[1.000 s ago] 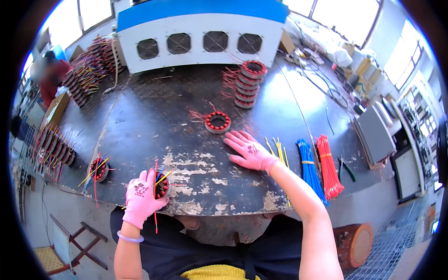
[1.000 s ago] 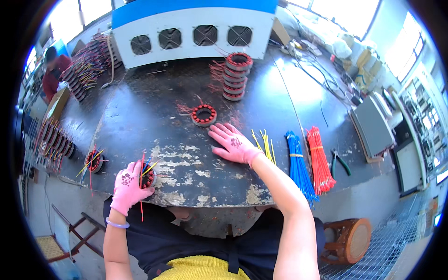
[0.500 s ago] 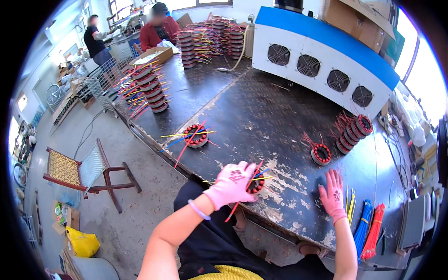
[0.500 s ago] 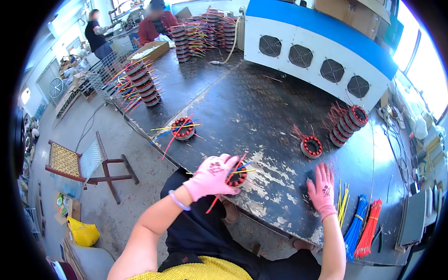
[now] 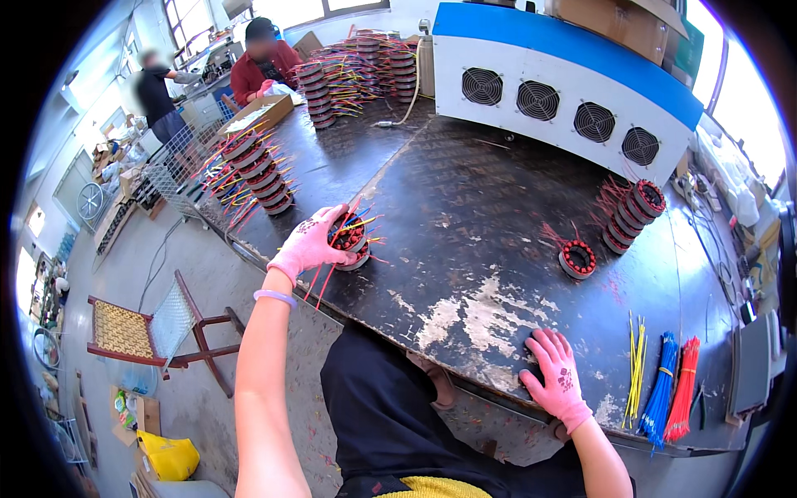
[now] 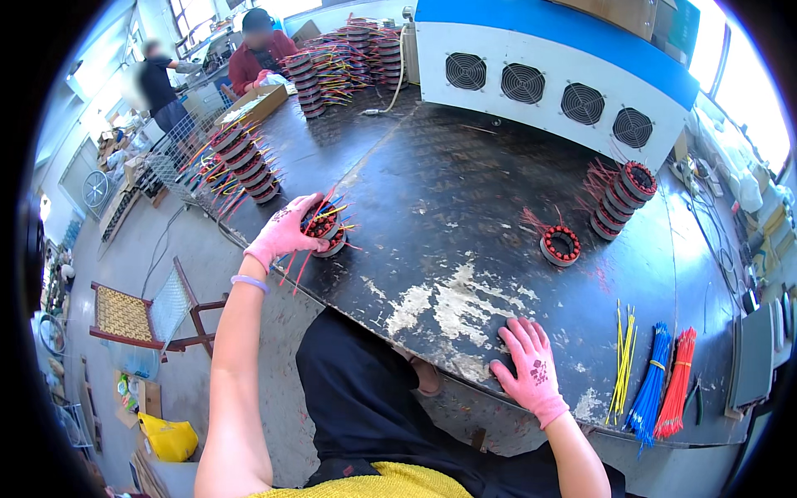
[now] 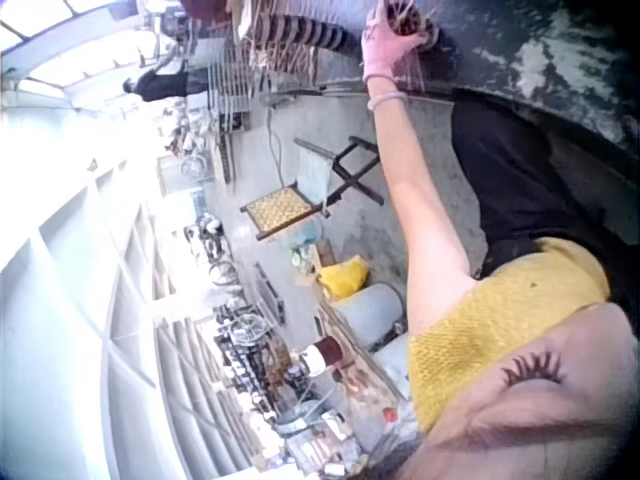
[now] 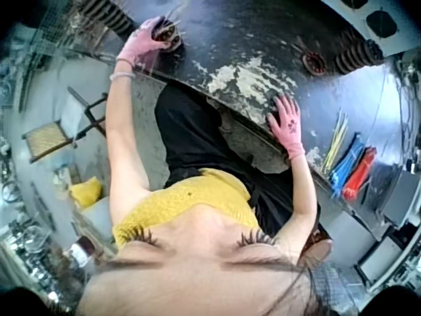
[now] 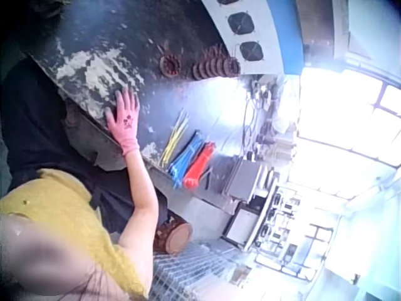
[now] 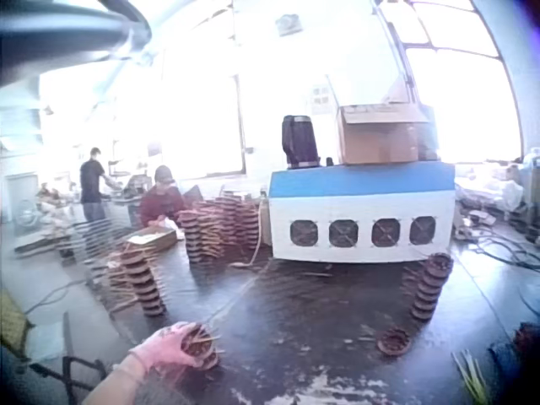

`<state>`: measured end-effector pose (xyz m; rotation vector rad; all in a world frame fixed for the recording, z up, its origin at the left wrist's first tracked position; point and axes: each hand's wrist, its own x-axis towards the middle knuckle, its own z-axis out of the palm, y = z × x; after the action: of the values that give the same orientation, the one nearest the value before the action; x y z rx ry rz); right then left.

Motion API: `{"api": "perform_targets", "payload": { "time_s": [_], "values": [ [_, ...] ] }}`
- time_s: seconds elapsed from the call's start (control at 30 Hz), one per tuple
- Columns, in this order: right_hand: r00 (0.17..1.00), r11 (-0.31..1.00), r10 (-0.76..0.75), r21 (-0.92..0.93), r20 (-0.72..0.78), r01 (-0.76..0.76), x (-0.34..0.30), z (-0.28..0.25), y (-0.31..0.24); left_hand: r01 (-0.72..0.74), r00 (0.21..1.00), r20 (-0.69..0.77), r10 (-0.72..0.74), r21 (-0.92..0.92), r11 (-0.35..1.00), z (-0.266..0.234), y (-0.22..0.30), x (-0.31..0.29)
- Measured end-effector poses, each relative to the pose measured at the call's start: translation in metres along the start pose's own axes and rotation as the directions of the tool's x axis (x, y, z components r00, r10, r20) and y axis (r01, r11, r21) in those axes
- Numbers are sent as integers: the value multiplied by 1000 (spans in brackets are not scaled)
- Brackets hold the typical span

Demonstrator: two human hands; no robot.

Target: The person assembles electric motor stators by inserting color-coded wires into the slots of the stator core and trimming the excess wire with pliers.

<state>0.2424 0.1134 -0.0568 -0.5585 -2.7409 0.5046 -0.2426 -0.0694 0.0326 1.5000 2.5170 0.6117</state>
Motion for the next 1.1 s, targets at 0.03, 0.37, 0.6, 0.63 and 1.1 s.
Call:
{"api": "perform_targets", "payload": {
  "time_s": [0.03, 0.37, 0.6, 0.63, 1.1],
  "values": [
    [1000, 1000, 2, 0, 1, -2, 0, 1, 0, 4, 1000, 16, -4, -7, 1000, 2, -2, 3],
    [1000, 1000, 3, 11, -2, -3, 1, 0, -4, 29, 996, 81, -26, -36, 999, 4, 0, 0],
    [1000, 999, 11, 31, -27, -10, -3, -1, 1, -24, 996, 92, 15, 93, 995, 12, 14, 8],
    [999, 1000, 15, 26, -35, -14, -4, -2, 3, -34, 997, 75, 27, 92, 995, 13, 8, 8],
    [954, 797, 215, -527, -210, -295, 115, -29, 143, -640, 768, -61, 637, -79, 764, 123, 175, -47]
  ]
}}
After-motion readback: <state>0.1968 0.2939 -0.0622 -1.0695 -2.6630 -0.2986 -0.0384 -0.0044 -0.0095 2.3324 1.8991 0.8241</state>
